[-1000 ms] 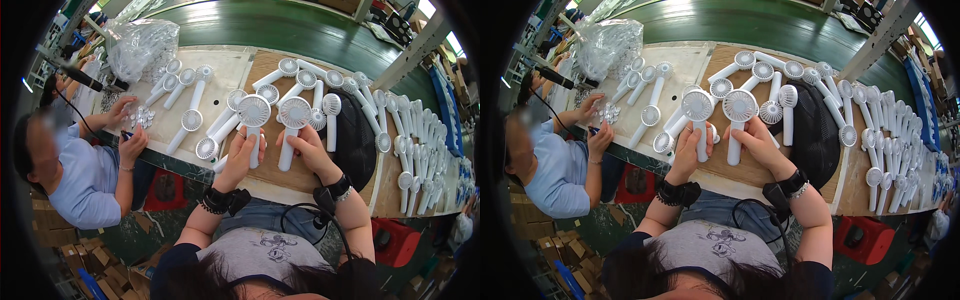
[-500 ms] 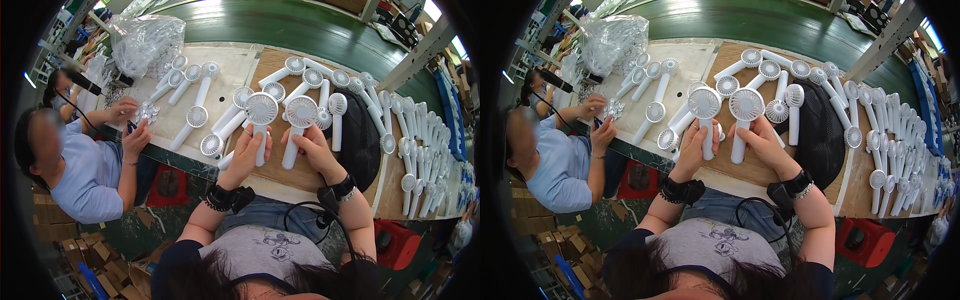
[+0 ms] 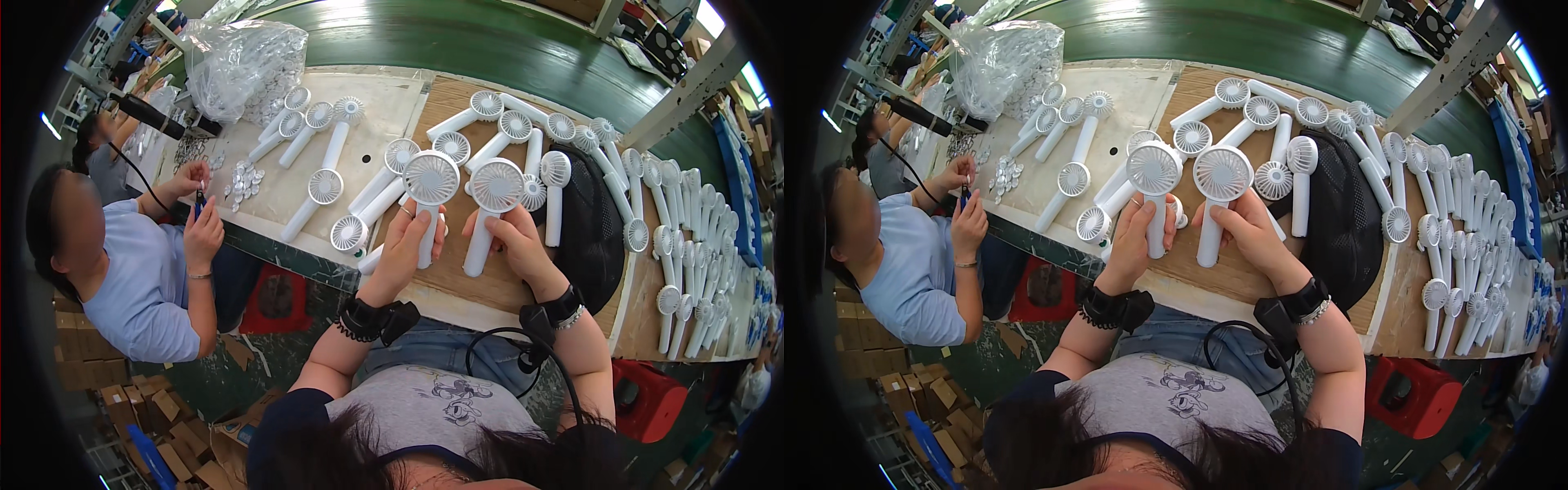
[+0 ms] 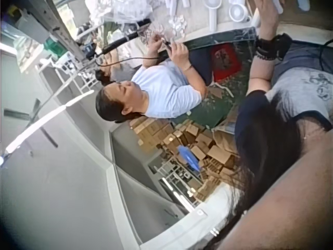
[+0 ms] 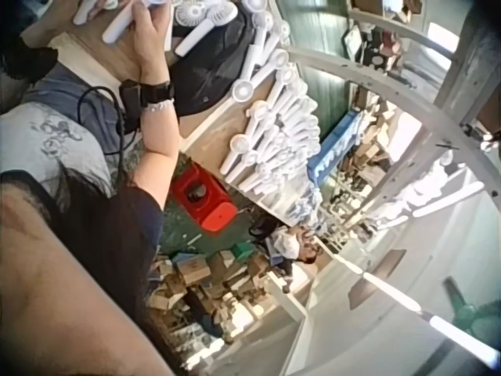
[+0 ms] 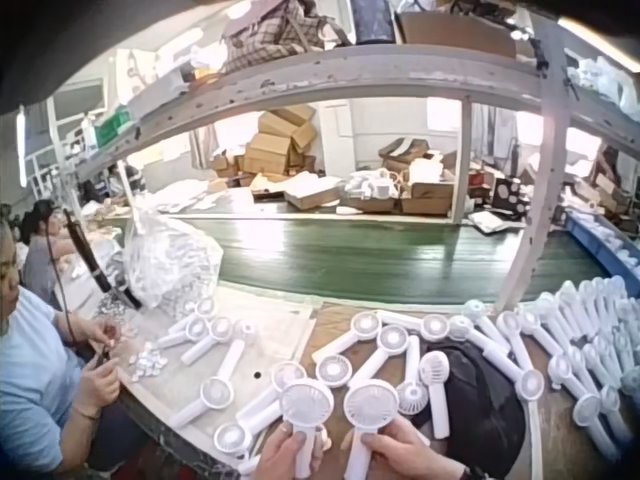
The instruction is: Inspecting and organizing handheld fans at an assembly station.
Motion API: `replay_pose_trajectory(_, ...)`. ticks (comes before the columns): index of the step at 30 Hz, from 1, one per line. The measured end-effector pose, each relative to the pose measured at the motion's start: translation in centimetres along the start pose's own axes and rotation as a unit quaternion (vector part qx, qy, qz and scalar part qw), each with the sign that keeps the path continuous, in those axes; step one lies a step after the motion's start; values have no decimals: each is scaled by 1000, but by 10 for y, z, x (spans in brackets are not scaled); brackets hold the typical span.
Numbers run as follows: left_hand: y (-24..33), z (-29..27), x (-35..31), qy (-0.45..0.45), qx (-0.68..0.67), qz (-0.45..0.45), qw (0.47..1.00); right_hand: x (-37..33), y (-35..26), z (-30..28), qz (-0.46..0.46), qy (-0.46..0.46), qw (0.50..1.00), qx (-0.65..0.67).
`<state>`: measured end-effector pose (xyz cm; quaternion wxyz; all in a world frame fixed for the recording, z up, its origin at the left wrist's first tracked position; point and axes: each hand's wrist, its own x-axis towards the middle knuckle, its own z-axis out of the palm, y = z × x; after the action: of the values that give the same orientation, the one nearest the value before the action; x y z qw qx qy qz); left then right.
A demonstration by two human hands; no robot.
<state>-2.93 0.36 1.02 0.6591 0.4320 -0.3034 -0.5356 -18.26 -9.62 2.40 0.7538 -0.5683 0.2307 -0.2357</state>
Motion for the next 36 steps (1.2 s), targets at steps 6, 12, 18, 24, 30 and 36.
replay_pose_trajectory(6,5,-9,0,14,5,27,1000,10,1,4,-7,-24,1000,-3)
replay_pose_trajectory(12,0,-2,2,51,15,-30,998,1,17,-5,-15,1,1000,-9)
replay_pose_trajectory(18,-4,-8,-4,9,-10,12,1000,-1,15,-2,4,-8,1000,8)
replay_pose_trajectory(24,-5,-8,-5,-13,-9,6,1000,-4,10,-4,22,-13,1000,-3)
replay_pose_trajectory(30,1,-5,-2,52,-27,-30,998,1,17,-5,-6,-23,1000,-7)
replay_pose_trajectory(36,7,-6,-2,89,6,-22,996,8,10,-1,7,-42,999,-12)
